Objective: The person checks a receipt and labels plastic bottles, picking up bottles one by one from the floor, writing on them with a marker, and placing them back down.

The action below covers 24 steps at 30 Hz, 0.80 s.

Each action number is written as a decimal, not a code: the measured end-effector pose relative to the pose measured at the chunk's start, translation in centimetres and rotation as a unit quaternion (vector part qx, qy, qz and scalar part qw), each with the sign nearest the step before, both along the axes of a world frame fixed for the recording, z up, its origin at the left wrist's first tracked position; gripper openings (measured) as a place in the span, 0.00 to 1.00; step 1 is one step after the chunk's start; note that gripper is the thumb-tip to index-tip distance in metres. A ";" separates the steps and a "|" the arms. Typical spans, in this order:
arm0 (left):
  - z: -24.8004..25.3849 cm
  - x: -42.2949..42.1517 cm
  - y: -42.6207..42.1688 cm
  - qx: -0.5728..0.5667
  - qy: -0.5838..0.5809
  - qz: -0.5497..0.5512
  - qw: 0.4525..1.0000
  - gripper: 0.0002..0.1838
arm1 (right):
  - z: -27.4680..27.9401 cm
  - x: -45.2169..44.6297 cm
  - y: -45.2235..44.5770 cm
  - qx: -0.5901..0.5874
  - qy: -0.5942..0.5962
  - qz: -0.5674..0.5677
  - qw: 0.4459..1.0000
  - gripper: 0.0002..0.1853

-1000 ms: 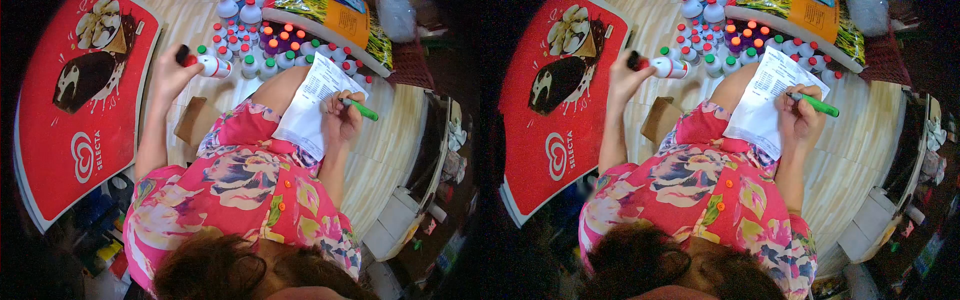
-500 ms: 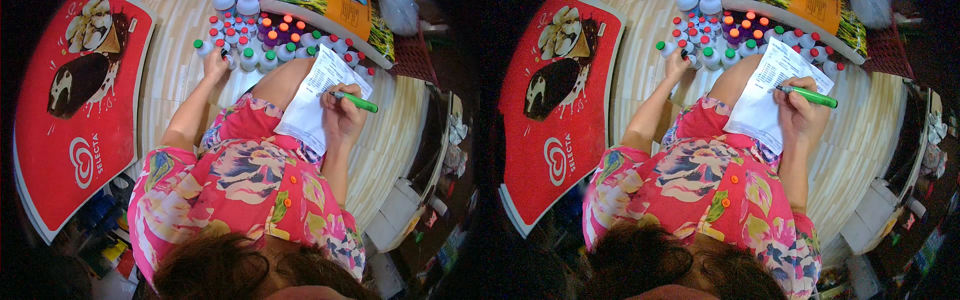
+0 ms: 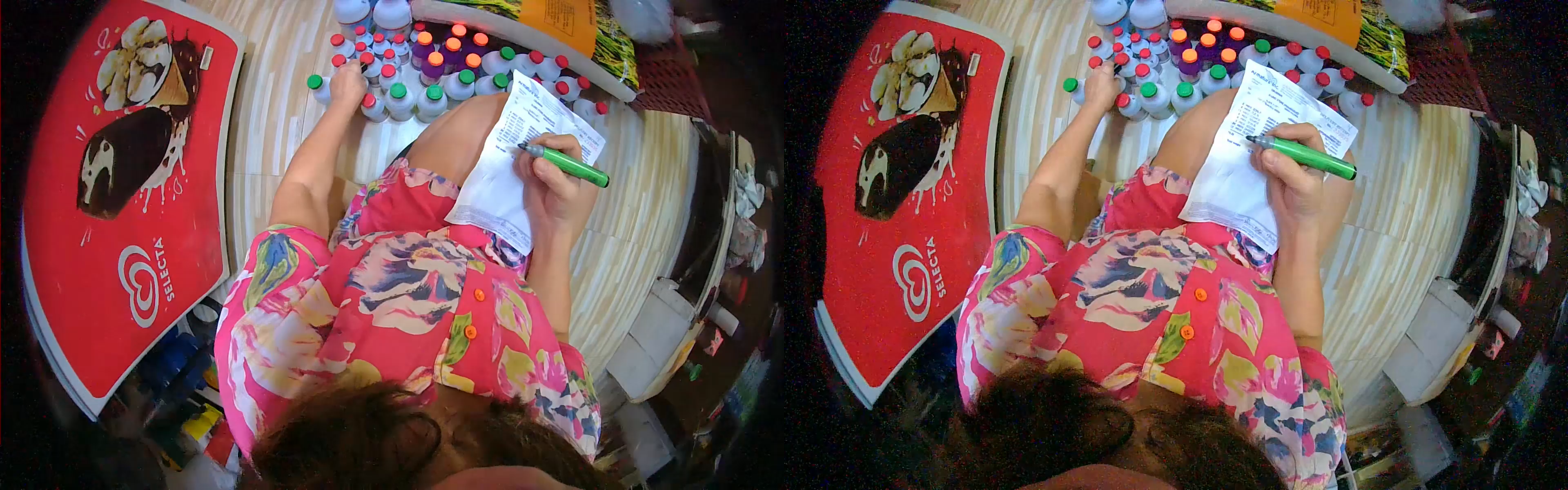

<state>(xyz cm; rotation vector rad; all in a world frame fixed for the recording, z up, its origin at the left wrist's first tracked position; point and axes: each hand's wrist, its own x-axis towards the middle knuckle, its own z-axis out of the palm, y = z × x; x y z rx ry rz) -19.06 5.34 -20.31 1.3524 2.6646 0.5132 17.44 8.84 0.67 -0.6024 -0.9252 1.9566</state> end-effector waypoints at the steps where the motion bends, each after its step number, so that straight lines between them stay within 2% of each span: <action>1: 0.1 -0.3 0.0 -0.002 0.003 -0.018 1.000 0.15 | 0.0 -0.1 -0.1 -0.001 -0.012 -0.005 1.000 0.15; 3: 0.5 -0.5 -0.4 -0.005 0.010 -0.054 0.998 0.15 | 0.1 -0.1 -0.3 -0.004 -0.035 -0.014 0.999 0.16; 5: 4.1 0.7 -1.3 0.022 0.033 -0.061 0.997 0.13 | -0.5 0.2 0.0 0.004 -0.019 0.006 1.000 0.16; 6: 6.9 1.6 -2.3 0.034 0.045 -0.065 0.996 0.12 | -0.7 0.3 0.1 0.007 -0.011 0.016 1.000 0.16; 8: 13.5 3.8 -5.0 0.147 0.010 -0.068 0.987 0.10 | -0.6 0.2 0.1 0.007 0.002 0.002 1.000 0.16; 11: 22.6 7.2 -8.1 0.234 -0.034 -0.025 0.971 0.09 | -0.1 0.3 0.3 -0.005 0.009 -0.006 1.000 0.16; 13: 27.3 9.0 -9.1 0.296 -0.102 -0.016 0.950 0.10 | 0.8 0.6 0.5 -0.006 0.014 -0.026 1.000 0.16; 15: 30.3 11.0 -9.5 0.327 -0.109 -0.027 0.938 0.13 | 1.7 0.7 0.7 0.003 0.028 -0.064 0.998 0.16; 17: 31.0 12.4 -8.7 0.408 -0.159 -0.120 0.891 0.16 | 1.9 1.7 1.4 0.024 0.056 -0.090 0.994 0.16; 20: 31.2 15.2 -7.3 0.413 -0.218 -0.192 0.863 0.20 | 2.8 3.4 2.0 0.046 0.082 -0.152 0.984 0.15; 24: 29.4 17.6 -6.0 0.353 -0.297 -0.189 0.867 0.19 | 3.2 6.1 2.5 0.050 0.072 -0.209 0.974 0.13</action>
